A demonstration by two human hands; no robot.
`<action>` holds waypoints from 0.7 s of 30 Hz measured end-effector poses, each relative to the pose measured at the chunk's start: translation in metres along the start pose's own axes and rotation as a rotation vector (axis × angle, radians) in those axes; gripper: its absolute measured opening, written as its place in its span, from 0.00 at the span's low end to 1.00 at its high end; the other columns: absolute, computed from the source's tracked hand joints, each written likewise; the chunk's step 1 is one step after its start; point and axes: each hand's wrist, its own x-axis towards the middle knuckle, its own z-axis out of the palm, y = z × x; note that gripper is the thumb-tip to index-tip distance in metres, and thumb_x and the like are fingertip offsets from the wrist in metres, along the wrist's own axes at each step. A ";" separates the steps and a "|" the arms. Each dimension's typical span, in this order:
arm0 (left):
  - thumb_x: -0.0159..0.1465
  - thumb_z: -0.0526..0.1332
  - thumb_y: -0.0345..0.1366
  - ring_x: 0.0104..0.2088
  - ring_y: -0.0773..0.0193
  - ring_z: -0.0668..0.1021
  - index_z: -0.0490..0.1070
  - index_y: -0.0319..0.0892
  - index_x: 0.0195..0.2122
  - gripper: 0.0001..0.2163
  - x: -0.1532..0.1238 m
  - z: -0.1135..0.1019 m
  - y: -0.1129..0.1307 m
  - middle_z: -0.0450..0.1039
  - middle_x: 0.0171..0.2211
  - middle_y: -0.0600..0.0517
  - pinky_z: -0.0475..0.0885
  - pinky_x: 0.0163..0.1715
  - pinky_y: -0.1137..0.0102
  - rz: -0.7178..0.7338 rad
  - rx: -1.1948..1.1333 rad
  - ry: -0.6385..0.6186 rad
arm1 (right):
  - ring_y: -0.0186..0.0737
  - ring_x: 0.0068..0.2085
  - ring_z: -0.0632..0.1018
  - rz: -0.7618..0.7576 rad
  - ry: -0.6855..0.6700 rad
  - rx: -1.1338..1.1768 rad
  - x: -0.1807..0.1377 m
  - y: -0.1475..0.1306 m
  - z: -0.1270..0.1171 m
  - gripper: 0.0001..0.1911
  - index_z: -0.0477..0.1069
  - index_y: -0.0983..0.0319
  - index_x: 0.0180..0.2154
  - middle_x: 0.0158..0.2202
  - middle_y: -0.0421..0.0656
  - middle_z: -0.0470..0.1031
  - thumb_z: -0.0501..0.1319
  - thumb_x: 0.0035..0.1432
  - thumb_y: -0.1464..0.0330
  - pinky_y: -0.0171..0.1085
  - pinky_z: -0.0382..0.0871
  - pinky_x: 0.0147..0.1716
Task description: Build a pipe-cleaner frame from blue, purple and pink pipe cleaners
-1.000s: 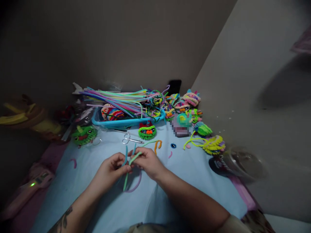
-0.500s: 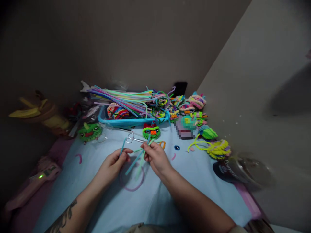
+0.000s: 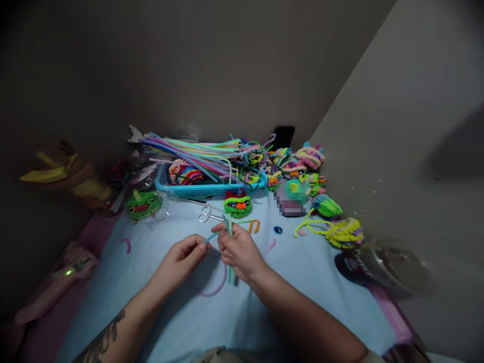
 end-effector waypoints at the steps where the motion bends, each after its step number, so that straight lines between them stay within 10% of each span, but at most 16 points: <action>1: 0.59 0.56 0.44 0.25 0.68 0.65 0.69 0.38 0.28 0.13 0.000 0.001 0.001 0.64 0.22 0.55 0.59 0.26 0.74 0.009 0.017 -0.005 | 0.20 0.13 0.49 -0.020 0.005 -0.016 0.000 0.000 0.001 0.17 0.68 0.61 0.33 0.16 0.29 0.58 0.68 0.48 0.58 0.24 0.39 0.11; 21: 0.53 0.62 0.51 0.15 0.75 0.60 0.61 0.40 0.22 0.18 -0.004 -0.003 0.002 0.60 0.17 0.58 0.55 0.15 0.77 -0.194 -0.214 -0.165 | 0.37 0.29 0.71 -0.584 0.101 -0.783 -0.010 -0.011 -0.004 0.05 0.74 0.59 0.24 0.25 0.39 0.70 0.64 0.51 0.69 0.35 0.63 0.31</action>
